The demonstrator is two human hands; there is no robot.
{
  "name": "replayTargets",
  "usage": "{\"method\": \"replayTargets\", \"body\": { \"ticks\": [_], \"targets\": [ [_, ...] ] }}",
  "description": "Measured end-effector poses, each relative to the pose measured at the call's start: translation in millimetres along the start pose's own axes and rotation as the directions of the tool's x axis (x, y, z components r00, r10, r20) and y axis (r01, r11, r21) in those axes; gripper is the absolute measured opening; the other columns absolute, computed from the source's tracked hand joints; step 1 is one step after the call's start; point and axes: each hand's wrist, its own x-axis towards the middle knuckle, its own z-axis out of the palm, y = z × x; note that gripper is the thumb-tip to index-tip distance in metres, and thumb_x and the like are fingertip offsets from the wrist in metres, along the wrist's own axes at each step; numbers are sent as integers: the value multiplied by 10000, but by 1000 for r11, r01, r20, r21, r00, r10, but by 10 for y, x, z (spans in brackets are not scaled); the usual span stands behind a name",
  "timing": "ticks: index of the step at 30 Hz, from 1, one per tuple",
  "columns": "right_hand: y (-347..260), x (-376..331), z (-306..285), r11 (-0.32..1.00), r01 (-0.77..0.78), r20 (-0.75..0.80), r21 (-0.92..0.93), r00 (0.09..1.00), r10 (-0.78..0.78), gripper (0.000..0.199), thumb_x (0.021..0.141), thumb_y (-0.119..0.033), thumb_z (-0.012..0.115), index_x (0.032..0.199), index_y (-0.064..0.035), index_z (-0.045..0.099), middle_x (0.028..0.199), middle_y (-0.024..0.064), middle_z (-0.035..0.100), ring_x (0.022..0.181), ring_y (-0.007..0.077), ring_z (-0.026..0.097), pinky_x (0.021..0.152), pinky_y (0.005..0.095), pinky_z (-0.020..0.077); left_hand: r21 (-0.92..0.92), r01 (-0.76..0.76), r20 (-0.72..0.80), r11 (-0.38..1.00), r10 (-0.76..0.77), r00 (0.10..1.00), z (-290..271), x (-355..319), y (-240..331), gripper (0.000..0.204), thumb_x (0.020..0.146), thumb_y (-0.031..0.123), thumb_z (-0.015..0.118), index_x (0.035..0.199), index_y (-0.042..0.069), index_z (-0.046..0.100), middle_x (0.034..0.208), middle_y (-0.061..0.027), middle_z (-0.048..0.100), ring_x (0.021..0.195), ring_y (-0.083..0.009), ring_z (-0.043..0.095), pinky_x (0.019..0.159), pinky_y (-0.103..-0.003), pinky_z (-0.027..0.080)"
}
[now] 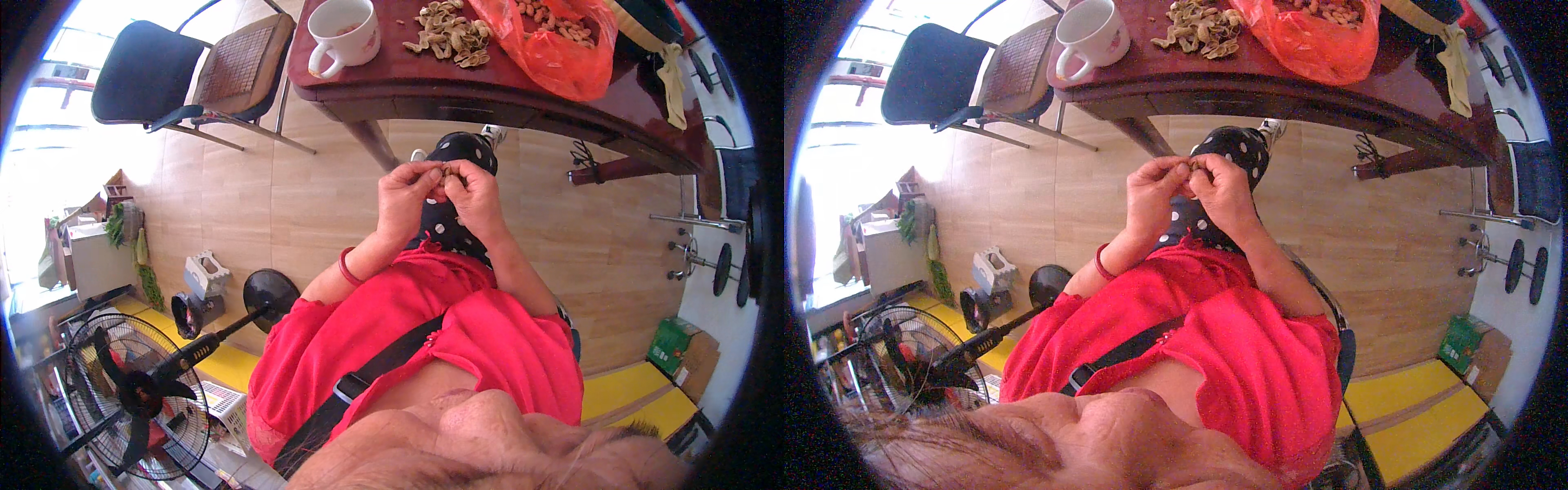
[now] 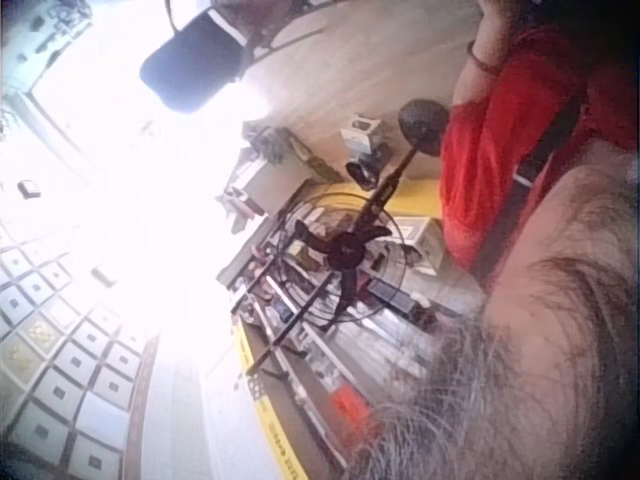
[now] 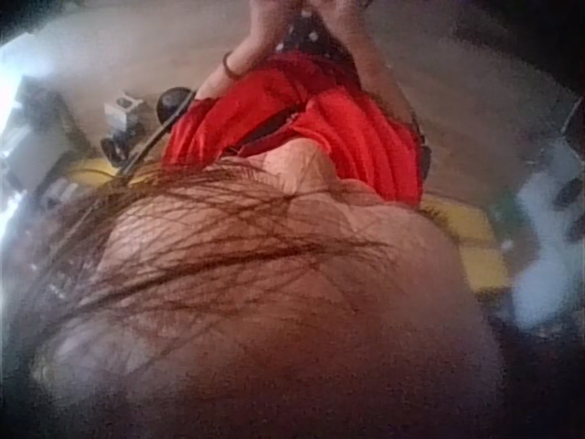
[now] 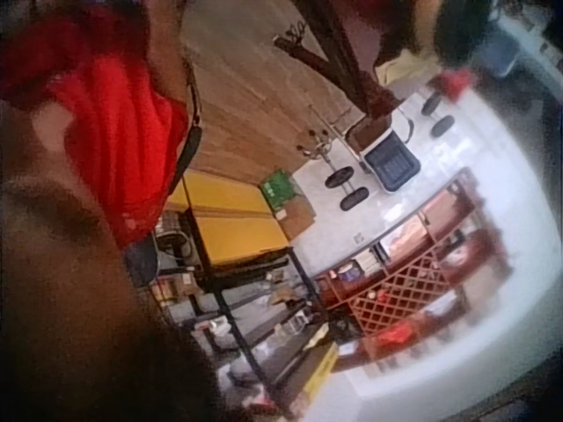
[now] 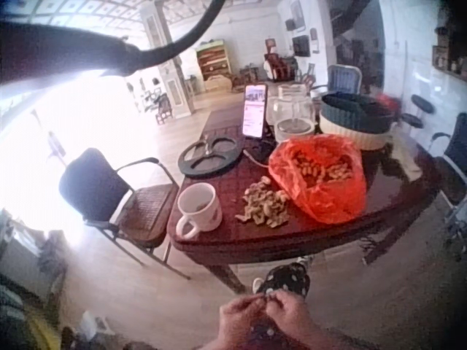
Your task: The person picks up peanuts from a red plastic bag on a table, peels them by hand, and places the shelled nuts into a white cup while leaving the shells on the table.
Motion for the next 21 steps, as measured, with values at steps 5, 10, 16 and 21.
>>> {"method": "replayTargets", "body": {
  "ticks": [5, 10, 16, 21],
  "targets": [
    [-102, 10, -53, 992, -87, 27, 91, 996, 85, 140, 834, -31, 515, 911, 38, 610, 769, 14, 621, 707, 52, 549, 638, 214, 468, -84, 39, 8, 996, -38, 999, -12, 0, -5, 165, 879, 44, 536, 996, -53, 599, 792, -92, 638, 635, -131, 615, 597, -236, 517],
    [-90, 23, -78, 974, -141, 35, 176, 990, 137, 138, 848, -46, 531, 926, 30, 616, 797, 0, 618, 717, 51, 545, 648, 200, 461, -137, 98, 21, 986, -96, 995, -9, 7, 51, 187, 887, 60, 530, 1031, -50, 578, 847, -104, 640, 661, -143, 626, 627, -249, 527],
    [-210, 43, -93, 972, -133, 99, 192, 988, 116, 149, 847, -72, 570, 954, 25, 604, 841, 11, 608, 720, 59, 544, 643, 205, 465, -149, 104, 44, 983, -98, 994, -25, 42, 90, 189, 893, 82, 532, 1023, -46, 582, 848, -104, 635, 677, -153, 625, 633, -258, 532],
    [-265, 218, -74, 995, 17, 35, 93, 999, -20, 154, 832, -111, 605, 916, 18, 606, 781, -6, 591, 689, 54, 529, 621, 210, 452, -246, 114, 90, 963, -94, 991, -50, 50, 226, 231, 904, 122, 527, 1073, -33, 555, 847, -112, 632, 701, -172, 626, 651, -271, 531]
  ]
}}
